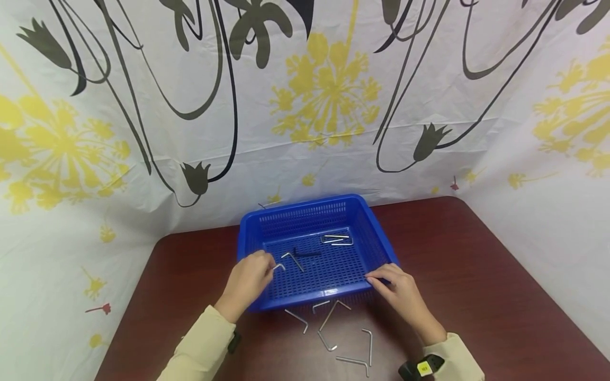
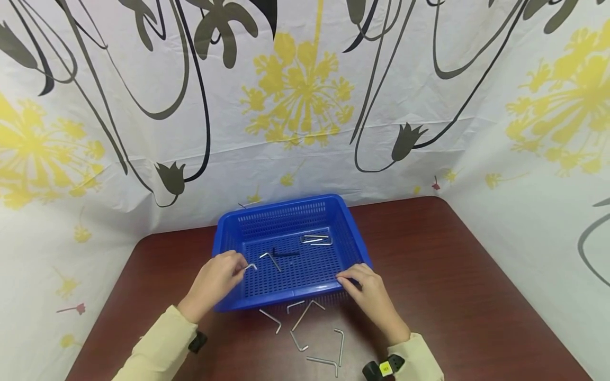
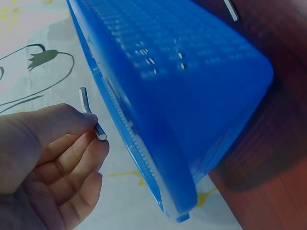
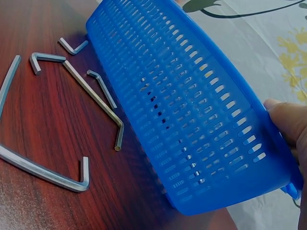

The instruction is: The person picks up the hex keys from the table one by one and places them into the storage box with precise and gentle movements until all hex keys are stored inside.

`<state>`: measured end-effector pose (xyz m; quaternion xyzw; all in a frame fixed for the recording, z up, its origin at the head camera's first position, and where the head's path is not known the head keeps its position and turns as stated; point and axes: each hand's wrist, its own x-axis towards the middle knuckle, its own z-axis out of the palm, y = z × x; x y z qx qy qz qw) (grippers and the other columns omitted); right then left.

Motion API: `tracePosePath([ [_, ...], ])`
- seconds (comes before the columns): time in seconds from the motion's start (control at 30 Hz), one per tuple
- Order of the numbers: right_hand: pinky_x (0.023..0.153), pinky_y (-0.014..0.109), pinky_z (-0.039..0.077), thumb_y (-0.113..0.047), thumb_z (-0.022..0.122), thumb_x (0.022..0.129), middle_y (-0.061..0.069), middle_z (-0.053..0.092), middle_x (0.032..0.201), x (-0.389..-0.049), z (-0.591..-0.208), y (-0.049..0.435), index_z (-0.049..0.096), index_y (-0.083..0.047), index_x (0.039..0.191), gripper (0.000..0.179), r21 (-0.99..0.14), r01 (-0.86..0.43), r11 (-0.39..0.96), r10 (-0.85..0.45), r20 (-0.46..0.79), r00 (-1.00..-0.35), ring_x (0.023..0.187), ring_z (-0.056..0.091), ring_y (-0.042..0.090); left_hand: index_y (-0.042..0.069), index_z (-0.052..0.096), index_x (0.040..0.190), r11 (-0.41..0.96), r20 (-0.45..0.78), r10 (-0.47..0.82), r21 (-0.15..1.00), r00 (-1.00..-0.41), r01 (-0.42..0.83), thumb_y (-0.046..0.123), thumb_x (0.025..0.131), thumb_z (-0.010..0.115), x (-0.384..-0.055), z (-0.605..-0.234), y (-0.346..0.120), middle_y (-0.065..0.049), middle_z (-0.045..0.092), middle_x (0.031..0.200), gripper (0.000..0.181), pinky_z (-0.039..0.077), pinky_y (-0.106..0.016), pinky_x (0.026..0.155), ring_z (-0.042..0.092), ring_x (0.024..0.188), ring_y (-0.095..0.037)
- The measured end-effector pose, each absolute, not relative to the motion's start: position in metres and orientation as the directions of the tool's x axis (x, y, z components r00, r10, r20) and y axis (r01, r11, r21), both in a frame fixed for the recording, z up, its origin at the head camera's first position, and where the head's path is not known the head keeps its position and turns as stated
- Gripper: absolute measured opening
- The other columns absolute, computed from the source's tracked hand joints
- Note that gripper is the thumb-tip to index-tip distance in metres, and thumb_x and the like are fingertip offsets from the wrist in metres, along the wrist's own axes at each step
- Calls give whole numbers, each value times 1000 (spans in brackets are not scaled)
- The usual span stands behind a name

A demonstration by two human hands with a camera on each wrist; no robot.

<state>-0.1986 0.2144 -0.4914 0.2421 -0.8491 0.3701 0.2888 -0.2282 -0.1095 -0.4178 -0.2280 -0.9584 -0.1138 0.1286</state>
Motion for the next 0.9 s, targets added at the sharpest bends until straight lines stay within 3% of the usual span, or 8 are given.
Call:
tracePosePath([
  [0.9,52,16,40,7,75,67,-7,63,80,-198,-489,214,70,-8,82,21,-482,-640,598,-200,684,-701,74,55,10,6,69,79,883,213,436,88,-874,462,-1,75,66,-290,-411,-97,-6,64,79,9,52,-31,61,61,72,-21],
])
